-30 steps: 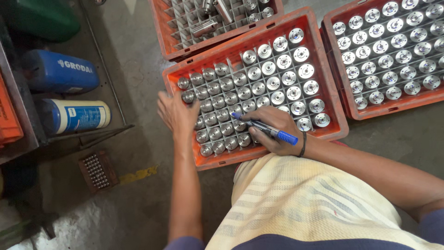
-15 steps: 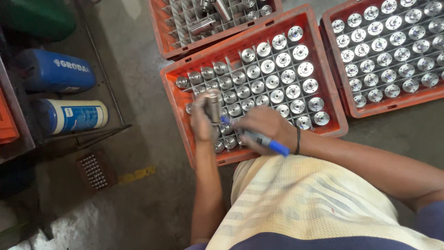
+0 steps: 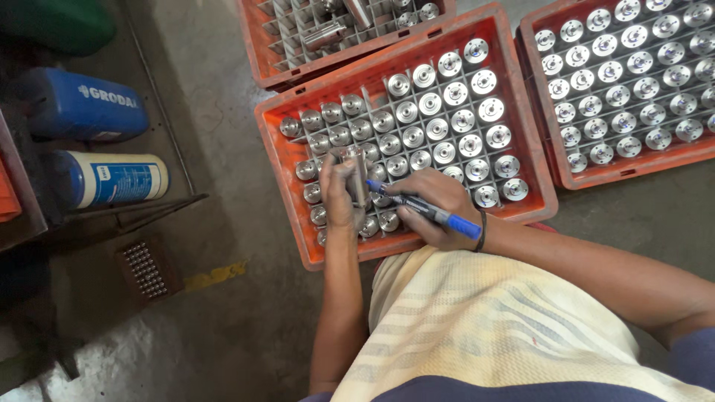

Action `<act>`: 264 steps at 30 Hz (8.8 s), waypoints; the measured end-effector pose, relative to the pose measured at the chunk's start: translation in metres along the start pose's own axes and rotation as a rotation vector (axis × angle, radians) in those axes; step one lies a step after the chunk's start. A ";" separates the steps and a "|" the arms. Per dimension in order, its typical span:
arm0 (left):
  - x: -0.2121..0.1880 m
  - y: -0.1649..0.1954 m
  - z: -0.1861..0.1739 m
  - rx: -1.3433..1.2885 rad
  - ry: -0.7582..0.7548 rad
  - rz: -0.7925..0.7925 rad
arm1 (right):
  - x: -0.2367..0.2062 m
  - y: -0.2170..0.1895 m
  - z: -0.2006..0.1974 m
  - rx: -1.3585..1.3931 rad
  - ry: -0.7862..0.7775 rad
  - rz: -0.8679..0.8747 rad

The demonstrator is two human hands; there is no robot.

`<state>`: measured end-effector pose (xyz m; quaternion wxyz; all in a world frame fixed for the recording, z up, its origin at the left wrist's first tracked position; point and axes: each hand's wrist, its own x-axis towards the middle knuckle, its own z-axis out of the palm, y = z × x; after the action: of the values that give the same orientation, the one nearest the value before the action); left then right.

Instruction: The person picks machined metal cylindrical parts one at a time from an orange divider tray, holds each part and marks it with a blue marker, then places it back in the tray. They briefly walk across the floor to another tray of parts and continue marking parts there.

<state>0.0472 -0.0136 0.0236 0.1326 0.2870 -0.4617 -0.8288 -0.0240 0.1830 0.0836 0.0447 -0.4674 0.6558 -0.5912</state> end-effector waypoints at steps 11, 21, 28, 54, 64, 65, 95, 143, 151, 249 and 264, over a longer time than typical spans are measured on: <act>0.028 0.089 -0.037 1.650 0.355 0.230 | 0.003 0.004 -0.003 -0.027 -0.070 0.066; 0.104 0.094 -0.061 1.992 0.377 0.642 | 0.001 0.011 -0.006 -0.068 -0.060 0.083; 0.061 0.125 -0.068 0.083 0.002 0.352 | 0.003 0.006 -0.015 -0.085 0.009 0.073; 0.034 0.006 0.017 -0.078 -0.265 -0.126 | -0.011 0.003 -0.009 -0.092 -0.073 0.032; 0.077 0.034 0.046 1.199 0.083 0.653 | -0.027 0.000 -0.022 -0.125 0.211 0.141; 0.077 0.033 0.047 1.221 0.103 0.615 | -0.029 -0.001 -0.023 -0.127 0.210 0.153; -0.002 0.015 0.076 1.474 -0.044 0.537 | -0.058 0.023 -0.107 -0.073 0.161 0.248; 0.006 -0.002 0.080 1.104 -0.141 0.563 | -0.041 0.024 -0.106 -0.094 0.036 0.100; 0.000 -0.044 0.096 0.097 -0.035 -0.048 | -0.032 0.028 -0.092 -0.109 -0.069 -0.057; 0.016 -0.048 0.098 0.066 -0.142 0.034 | -0.047 0.029 -0.089 -0.094 -0.080 0.054; 0.025 -0.002 0.099 1.322 0.006 0.343 | -0.044 0.029 -0.096 -0.088 0.047 0.046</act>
<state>-0.0321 0.0432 0.0533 0.0600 0.2329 -0.9095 -0.3390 -0.0745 0.2784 0.0662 0.0222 -0.4399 0.6925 -0.5714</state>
